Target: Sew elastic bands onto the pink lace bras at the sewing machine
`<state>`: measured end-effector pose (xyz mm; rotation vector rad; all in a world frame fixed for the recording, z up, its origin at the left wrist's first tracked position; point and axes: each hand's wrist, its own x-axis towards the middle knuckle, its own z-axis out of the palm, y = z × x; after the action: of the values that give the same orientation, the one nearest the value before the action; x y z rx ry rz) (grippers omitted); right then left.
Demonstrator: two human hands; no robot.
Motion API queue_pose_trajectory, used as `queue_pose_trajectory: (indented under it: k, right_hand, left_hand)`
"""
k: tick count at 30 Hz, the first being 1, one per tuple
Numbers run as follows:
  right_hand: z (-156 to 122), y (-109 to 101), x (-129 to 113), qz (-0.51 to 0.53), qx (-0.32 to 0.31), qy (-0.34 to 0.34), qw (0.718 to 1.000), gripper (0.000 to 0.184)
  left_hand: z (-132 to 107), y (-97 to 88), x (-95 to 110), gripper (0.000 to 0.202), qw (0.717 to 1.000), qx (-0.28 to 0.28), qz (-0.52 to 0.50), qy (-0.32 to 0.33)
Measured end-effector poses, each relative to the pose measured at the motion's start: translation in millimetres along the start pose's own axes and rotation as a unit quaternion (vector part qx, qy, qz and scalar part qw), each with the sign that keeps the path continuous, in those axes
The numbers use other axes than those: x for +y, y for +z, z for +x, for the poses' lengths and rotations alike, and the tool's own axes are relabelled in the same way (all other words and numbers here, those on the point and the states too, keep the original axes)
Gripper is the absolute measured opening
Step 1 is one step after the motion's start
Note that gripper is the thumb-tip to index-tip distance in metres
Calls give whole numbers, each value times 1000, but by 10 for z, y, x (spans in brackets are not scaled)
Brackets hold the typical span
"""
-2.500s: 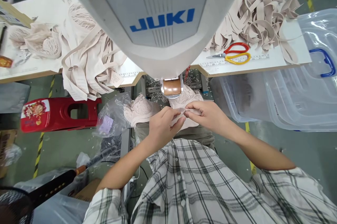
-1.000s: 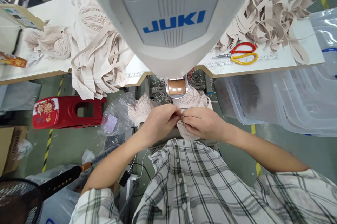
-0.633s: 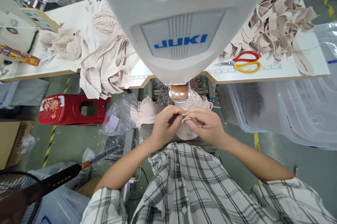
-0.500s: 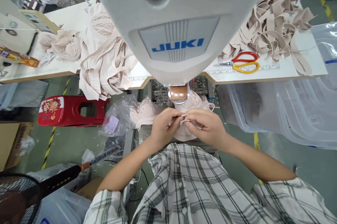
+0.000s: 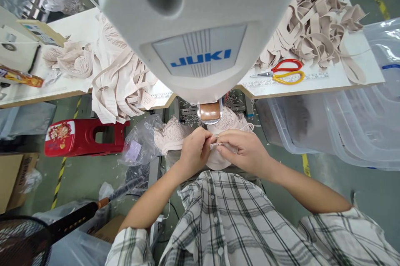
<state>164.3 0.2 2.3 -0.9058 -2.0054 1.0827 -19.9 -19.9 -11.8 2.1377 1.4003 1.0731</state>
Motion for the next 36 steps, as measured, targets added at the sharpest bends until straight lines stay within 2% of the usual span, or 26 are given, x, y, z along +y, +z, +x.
queue_pose_trajectory:
  k: [7,10,12,15,17,19,22,25,36]
  right_hand:
    - [23,-6,-20,29,15,31,999,17]
    - [35,7,0,56,26,58,996,15]
    - [46,0,16,72,24,72,995,13]
    - [74,-68,39,61,12,90,994,14]
    - [110,-146,48,12,29,95,995,17]
    - [160,-226,48,-53,41,90,994,21]
    - [237,-309,28,-107,-4,79,991,26]
    - [290,-348,-7,-90,-59,81,991,25]
    - [338,-436,-78,-10,-150,124,981,21]
  left_hand:
    - [-43,144,-38,14,994,87,-7,61]
    - [-68,147,-35,10,994,87,-4,72]
    - [-75,124,-23,14,996,70,7,61]
    - [-63,57,15,20,999,52,6,1]
    - [-38,-4,52,20,998,55,-2,-28]
    - [-1,-67,91,15,998,56,-11,-16]
    - [69,-140,132,7,998,45,-23,27]
    - [134,-176,139,6,998,36,-32,45]
    - [220,-221,134,10,999,-12,-31,-3]
